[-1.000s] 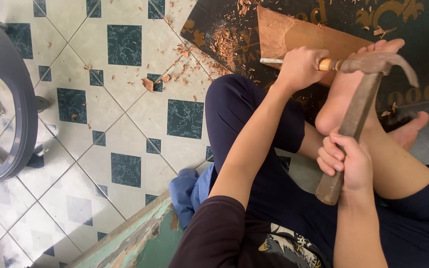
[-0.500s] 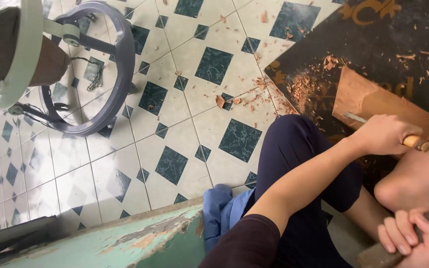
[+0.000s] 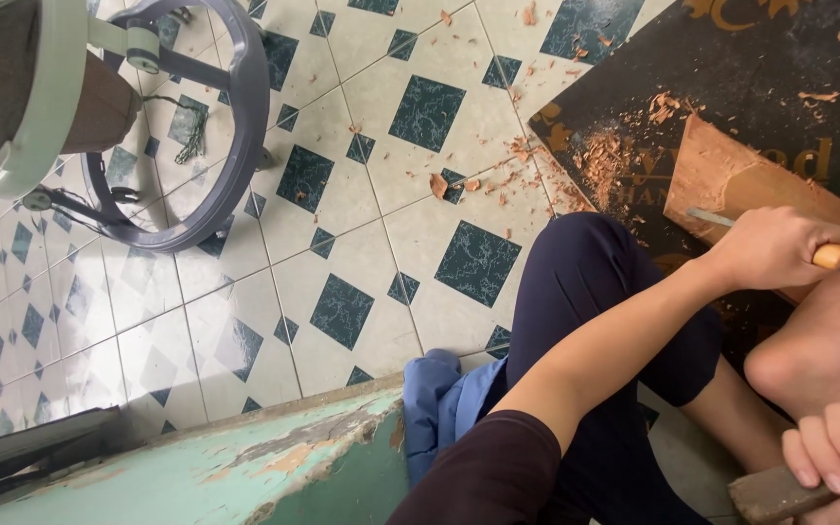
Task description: Chiseling a piece of wood using a hammer and a small chisel while sitting on the floor.
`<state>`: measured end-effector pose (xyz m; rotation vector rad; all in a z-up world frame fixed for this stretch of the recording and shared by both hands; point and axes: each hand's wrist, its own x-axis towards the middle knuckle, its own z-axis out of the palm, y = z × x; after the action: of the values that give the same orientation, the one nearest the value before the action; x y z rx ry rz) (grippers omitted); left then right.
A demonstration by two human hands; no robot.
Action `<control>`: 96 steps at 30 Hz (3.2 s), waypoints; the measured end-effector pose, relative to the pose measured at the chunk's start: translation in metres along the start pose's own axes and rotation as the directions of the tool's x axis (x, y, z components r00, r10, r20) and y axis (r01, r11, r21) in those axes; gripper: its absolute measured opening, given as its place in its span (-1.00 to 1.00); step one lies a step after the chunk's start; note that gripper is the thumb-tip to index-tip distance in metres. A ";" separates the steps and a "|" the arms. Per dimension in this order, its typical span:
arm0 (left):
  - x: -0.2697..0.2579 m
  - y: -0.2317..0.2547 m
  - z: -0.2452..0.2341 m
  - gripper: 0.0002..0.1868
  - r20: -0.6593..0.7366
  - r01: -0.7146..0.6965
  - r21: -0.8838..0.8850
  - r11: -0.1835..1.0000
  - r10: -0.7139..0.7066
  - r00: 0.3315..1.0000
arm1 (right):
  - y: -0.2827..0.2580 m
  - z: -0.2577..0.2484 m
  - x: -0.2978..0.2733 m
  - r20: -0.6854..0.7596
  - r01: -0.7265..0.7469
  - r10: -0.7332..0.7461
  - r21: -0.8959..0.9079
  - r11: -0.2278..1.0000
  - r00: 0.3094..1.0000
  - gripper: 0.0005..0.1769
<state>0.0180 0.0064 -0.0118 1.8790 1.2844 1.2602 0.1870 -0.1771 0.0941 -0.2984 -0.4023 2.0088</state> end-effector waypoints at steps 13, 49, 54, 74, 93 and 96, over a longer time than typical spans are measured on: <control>0.000 -0.006 -0.006 -0.68 -0.012 -0.021 0.078 0.997 0.022 1.000 | 0.005 -0.004 -0.009 -0.256 -0.095 0.076 -0.059 0.994 0.964 -0.52; -0.001 0.018 -0.017 -0.69 0.017 0.009 -0.017 1.000 -0.009 1.000 | 0.024 0.104 0.028 -0.616 -0.233 -0.032 -0.344 0.910 0.787 -0.79; 0.002 0.016 -0.020 -0.73 0.005 0.053 -0.012 0.998 -0.053 0.999 | 0.033 0.106 0.030 -0.616 -0.117 -0.088 -0.284 0.952 0.783 -0.84; -0.007 -0.002 -0.019 -0.74 0.003 -0.007 0.069 0.998 0.007 1.000 | 0.049 0.108 0.034 -0.578 -0.159 -0.059 -0.318 0.935 0.814 -0.83; 0.002 0.005 -0.015 -0.73 0.090 -0.048 0.043 0.998 0.044 0.995 | 0.027 0.103 0.027 -0.680 -0.091 -0.170 -0.330 0.940 0.713 -0.86; 0.005 0.003 -0.016 -0.75 0.035 -0.040 0.024 0.999 0.040 0.999 | 0.028 0.093 0.031 -0.653 -0.092 -0.114 -0.271 0.958 0.748 -0.81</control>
<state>0.0051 0.0088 0.0001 1.9444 1.2556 1.2315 0.1154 -0.1753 0.1666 -1.1596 -0.2274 1.6790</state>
